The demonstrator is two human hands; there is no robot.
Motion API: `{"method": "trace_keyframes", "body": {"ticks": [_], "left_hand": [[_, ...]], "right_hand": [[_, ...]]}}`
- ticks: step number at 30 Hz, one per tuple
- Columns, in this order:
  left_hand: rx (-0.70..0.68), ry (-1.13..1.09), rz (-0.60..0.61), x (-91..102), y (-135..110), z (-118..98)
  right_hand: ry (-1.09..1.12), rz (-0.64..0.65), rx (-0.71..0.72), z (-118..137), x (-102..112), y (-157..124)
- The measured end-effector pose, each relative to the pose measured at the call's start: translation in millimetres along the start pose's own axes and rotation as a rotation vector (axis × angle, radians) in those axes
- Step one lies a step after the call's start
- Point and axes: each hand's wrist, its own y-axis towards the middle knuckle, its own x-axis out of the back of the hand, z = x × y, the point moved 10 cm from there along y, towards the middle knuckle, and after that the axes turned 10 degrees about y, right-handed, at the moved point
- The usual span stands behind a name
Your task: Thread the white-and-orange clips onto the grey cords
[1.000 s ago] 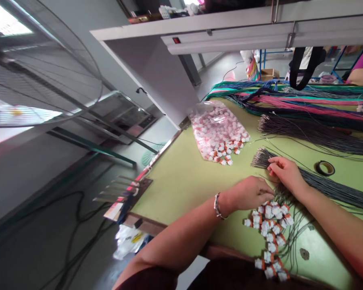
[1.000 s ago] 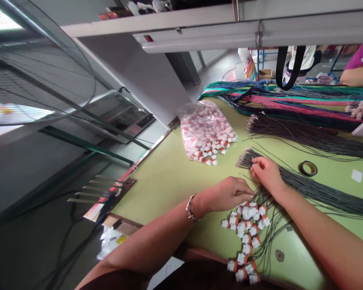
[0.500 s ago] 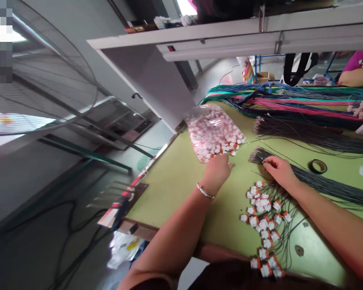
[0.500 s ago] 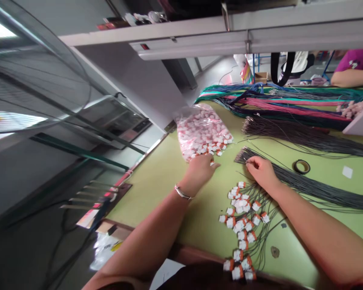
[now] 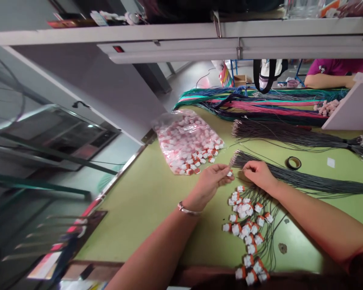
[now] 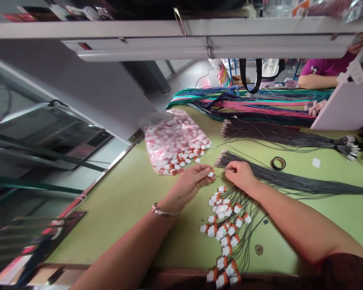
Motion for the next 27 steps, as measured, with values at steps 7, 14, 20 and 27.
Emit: {"method": "trace_keyframes", "body": {"ticks": [7, 14, 20, 27], "left_hand": [[0.066, -0.215, 0.083, -16.0, 3, 15], [0.070, -0.231, 0.129, -20.7, 1, 16], [0.081, -0.228, 0.152, -24.6, -1, 17], [-0.027, -0.058, 0.075, -15.4, 1, 12]], "right_hand": [[-0.044, 0.014, 0.069, 9, -4, -5], [-0.025, -0.002, 0.066, 7, -3, -5], [-0.068, 0.014, 0.087, 9, -5, -5], [-0.170, 0.032, 0.088, 10, -6, -4]]}}
